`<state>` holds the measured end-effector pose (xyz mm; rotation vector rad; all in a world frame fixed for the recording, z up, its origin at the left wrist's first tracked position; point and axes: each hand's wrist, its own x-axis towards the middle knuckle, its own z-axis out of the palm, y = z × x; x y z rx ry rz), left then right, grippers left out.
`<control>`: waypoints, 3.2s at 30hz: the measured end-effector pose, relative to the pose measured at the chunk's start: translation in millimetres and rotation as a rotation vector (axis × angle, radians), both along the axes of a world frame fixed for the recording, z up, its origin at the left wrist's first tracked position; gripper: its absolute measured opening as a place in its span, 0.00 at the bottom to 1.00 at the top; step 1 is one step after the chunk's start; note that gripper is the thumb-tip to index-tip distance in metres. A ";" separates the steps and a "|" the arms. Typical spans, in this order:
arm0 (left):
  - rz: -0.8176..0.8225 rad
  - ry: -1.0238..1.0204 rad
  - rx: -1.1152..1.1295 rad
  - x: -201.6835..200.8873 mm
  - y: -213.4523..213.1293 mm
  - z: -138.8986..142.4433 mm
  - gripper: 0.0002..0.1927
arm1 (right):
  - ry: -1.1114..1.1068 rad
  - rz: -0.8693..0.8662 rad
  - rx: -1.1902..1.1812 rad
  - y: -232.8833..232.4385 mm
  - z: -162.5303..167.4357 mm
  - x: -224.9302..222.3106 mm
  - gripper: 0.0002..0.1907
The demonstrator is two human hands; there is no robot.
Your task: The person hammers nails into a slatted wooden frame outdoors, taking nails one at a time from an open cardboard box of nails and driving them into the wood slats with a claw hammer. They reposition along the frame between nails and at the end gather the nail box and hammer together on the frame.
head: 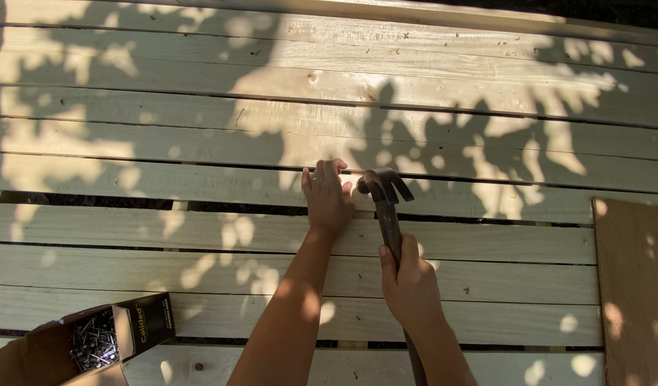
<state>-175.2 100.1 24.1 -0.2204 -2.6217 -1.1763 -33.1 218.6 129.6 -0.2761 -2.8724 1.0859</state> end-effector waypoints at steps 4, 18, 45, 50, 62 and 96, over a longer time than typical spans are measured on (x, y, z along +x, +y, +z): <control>-0.003 -0.037 -0.001 2.9 0.5 -3.3 0.23 | -0.022 -0.062 -0.059 9.5 2.5 15.6 0.14; 0.018 -0.005 0.056 2.3 1.8 -2.6 0.18 | 0.009 -0.056 -0.019 7.5 -14.0 10.8 0.14; -0.085 0.032 -0.124 -14.5 -4.6 -19.1 0.19 | -0.213 -0.310 -0.121 11.6 -26.3 20.2 0.18; -0.101 0.179 -0.338 -17.3 -15.8 -28.3 0.22 | -0.383 -0.398 -0.226 10.8 -29.8 40.9 0.18; -0.181 -0.093 -0.469 -50.6 -16.4 -9.0 0.11 | -0.366 -0.449 -0.401 3.9 -9.0 54.5 0.18; -0.236 -0.659 -0.576 -3.8 -255.8 98.1 0.08 | -0.261 0.112 -0.512 -135.2 108.2 -47.6 0.14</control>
